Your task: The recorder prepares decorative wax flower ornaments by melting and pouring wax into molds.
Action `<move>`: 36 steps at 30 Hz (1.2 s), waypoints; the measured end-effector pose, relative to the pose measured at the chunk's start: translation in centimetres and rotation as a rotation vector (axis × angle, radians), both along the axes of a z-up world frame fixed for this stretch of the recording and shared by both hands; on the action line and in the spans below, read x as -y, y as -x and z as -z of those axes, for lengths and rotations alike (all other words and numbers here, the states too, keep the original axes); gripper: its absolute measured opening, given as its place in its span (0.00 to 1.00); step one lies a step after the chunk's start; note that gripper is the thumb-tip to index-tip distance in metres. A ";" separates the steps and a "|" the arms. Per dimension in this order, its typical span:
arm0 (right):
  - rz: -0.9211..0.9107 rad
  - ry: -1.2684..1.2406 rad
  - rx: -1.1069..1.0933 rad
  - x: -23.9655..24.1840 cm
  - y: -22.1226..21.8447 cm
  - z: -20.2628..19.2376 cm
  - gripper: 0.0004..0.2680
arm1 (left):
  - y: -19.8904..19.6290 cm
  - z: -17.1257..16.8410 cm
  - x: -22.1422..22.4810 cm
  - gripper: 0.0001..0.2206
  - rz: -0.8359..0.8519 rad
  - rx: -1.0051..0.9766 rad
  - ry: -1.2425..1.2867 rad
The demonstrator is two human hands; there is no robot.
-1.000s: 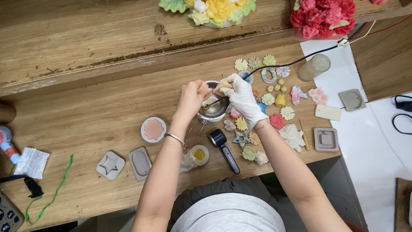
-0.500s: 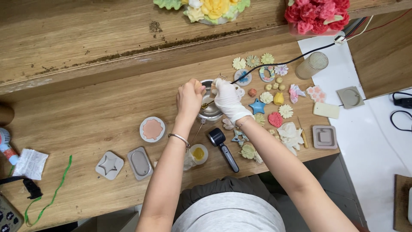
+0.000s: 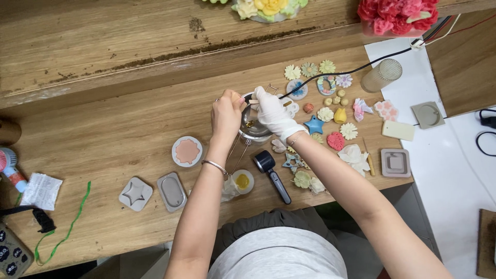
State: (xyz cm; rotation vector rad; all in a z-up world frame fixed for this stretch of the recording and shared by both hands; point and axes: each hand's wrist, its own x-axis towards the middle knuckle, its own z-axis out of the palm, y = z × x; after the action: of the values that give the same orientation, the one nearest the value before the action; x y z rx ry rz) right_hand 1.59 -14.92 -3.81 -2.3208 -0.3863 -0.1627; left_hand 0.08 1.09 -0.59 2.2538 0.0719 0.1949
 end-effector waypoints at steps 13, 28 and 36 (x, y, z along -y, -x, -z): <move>-0.263 -0.513 -0.398 2.7 0.4 -3.6 0.20 | -0.6 2.3 -0.5 0.06 0.118 0.025 0.397; 0.270 -0.811 -0.387 -0.5 1.4 -0.4 0.08 | -0.3 1.7 3.7 0.08 0.007 0.138 0.429; 0.451 -0.321 -0.335 0.0 2.1 -2.4 0.10 | -0.4 3.4 3.6 0.10 -0.097 0.121 0.345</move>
State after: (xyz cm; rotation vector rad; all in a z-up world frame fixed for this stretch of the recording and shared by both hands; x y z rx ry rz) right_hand -0.52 -14.92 -1.43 -2.0321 0.3148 -0.0465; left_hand 0.52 -2.47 -3.97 1.8928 0.1392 0.3438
